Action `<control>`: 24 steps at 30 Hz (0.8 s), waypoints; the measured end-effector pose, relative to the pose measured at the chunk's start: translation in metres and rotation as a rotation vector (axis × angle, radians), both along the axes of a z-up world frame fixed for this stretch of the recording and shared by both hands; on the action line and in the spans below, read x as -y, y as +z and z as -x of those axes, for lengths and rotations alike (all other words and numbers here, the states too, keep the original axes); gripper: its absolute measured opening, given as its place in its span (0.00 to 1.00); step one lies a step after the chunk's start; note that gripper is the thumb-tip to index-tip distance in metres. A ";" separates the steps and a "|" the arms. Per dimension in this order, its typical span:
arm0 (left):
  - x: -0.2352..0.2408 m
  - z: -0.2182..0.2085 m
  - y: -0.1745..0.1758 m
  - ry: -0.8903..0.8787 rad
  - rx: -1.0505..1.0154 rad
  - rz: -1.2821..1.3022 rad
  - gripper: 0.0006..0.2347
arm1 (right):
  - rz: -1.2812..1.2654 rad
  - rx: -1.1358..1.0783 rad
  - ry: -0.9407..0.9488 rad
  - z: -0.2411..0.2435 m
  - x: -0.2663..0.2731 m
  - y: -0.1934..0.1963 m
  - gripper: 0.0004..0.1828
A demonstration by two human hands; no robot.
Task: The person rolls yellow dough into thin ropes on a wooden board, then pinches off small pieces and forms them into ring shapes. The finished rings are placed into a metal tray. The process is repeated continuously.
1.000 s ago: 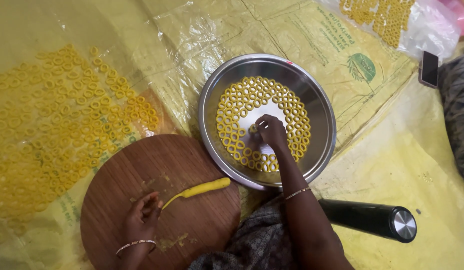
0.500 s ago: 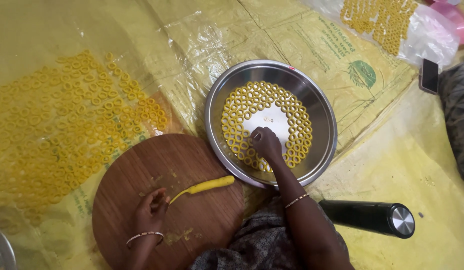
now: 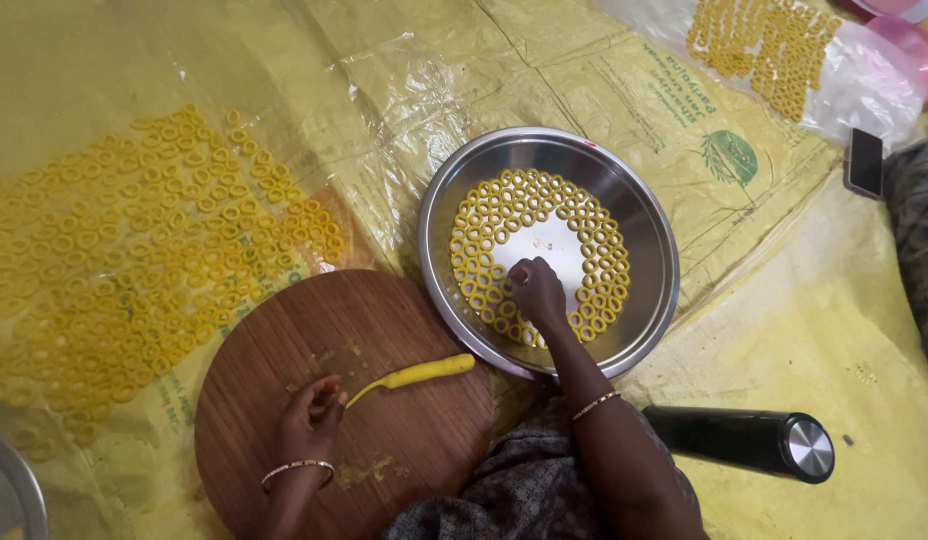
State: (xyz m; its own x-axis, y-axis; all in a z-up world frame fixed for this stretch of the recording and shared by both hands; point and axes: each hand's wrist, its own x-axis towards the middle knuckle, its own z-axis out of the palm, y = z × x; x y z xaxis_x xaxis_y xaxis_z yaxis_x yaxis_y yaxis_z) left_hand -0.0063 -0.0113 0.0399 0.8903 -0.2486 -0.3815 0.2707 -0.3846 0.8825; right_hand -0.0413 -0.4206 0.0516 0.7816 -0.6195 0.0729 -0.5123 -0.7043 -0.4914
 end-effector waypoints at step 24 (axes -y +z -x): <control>-0.002 0.010 0.062 -0.341 0.567 -0.507 0.10 | 0.118 0.087 0.717 0.051 -0.148 0.056 0.19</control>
